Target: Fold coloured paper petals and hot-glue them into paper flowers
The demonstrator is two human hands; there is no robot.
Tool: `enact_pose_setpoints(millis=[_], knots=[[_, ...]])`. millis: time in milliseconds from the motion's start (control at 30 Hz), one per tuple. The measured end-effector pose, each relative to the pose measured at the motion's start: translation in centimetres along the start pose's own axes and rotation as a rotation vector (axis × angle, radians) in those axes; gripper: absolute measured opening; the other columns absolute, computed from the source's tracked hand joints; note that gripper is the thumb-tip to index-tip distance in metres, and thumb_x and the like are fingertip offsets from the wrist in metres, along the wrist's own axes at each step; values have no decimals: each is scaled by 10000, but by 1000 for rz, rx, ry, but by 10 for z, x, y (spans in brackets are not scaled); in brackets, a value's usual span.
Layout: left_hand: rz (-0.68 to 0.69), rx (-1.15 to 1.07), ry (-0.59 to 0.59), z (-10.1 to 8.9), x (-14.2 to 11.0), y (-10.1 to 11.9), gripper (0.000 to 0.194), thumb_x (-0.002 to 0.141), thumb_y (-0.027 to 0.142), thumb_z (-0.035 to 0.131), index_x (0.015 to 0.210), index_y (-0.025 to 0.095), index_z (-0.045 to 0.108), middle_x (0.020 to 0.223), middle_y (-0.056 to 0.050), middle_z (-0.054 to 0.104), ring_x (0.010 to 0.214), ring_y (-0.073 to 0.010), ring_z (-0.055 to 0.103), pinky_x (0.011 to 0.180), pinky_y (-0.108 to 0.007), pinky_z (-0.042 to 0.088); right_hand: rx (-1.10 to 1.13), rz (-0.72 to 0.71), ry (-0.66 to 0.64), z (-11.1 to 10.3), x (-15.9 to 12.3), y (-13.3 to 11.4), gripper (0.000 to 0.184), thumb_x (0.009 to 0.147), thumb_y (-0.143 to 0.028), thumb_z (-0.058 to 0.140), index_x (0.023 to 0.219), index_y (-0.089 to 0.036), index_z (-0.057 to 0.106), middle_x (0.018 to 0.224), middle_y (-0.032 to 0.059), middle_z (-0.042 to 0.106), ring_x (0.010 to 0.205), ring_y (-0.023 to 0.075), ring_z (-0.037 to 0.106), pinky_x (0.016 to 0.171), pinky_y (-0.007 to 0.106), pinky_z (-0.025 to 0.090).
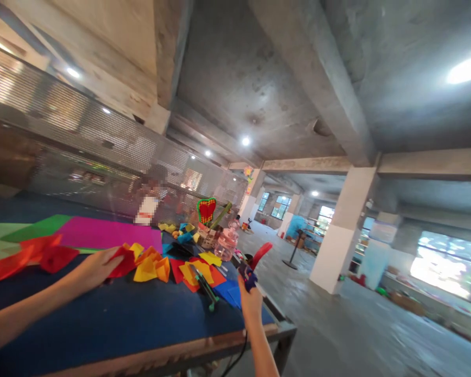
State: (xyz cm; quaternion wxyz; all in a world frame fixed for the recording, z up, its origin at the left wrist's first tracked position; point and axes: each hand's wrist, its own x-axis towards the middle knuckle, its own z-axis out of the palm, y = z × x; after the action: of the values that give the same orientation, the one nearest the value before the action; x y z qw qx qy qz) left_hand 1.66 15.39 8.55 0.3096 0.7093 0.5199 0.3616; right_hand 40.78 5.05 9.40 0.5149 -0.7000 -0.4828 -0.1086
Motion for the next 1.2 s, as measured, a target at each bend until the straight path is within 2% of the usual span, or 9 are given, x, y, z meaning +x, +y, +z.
enact_pose_setpoints(millis=[100,200,300,400,533,700,933,1067,1200], knots=[[18,14,-4,0,-1,4,229,880,223,264,891,167,486,535,10,552,477,-147,581,478,-207,395,34,-64,-67,13,-13,-29,517,737,-651,502,579,-189,672,526,60,617,631,251,632,608,322,504],[20,16,15,0,-2,6,227,888,209,263,857,169,485,547,6,554,480,-146,582,481,-209,397,148,-327,-33,40,-42,-66,465,742,-631,550,807,-201,714,772,70,692,806,243,653,713,312,533],[38,43,24,-1,-3,6,251,899,202,253,856,163,497,579,-12,582,498,-149,596,498,-215,405,187,-584,4,70,-73,-105,416,800,-525,570,1003,-172,655,987,118,671,923,241,638,786,329,528],[89,116,54,-1,0,2,261,896,173,266,870,156,525,661,-48,639,564,-155,628,561,-225,424,167,-781,-190,88,-91,-142,208,849,-357,561,981,-203,606,925,75,653,857,196,629,744,290,519],[191,211,129,1,7,-7,251,888,165,305,886,169,557,859,-96,687,818,-190,661,712,-254,444,55,-820,-390,96,-96,-173,15,820,-212,562,816,-203,550,813,31,611,739,163,599,637,242,484],[199,290,141,2,12,-13,251,887,191,325,930,184,572,952,-109,688,927,-208,647,789,-287,441,31,-841,-369,109,-94,-170,23,809,-205,559,813,-203,536,800,26,599,717,162,587,631,248,480],[171,319,129,2,7,-9,283,899,227,288,919,179,565,925,-115,692,901,-229,656,777,-306,445,119,-942,-117,125,-96,-149,242,884,-334,498,1071,-186,541,944,95,643,886,212,625,738,318,522],[180,329,137,1,3,-7,291,890,226,284,930,178,568,931,-128,692,923,-241,655,801,-324,449,98,-871,-227,123,-95,-155,180,874,-336,508,947,-202,604,823,64,642,774,189,629,694,288,527],[183,375,127,0,3,-7,300,881,224,284,885,177,579,916,-137,695,893,-253,661,800,-348,459,90,-841,-266,119,-92,-158,221,871,-365,514,929,-195,642,832,74,652,767,190,628,698,289,525]])
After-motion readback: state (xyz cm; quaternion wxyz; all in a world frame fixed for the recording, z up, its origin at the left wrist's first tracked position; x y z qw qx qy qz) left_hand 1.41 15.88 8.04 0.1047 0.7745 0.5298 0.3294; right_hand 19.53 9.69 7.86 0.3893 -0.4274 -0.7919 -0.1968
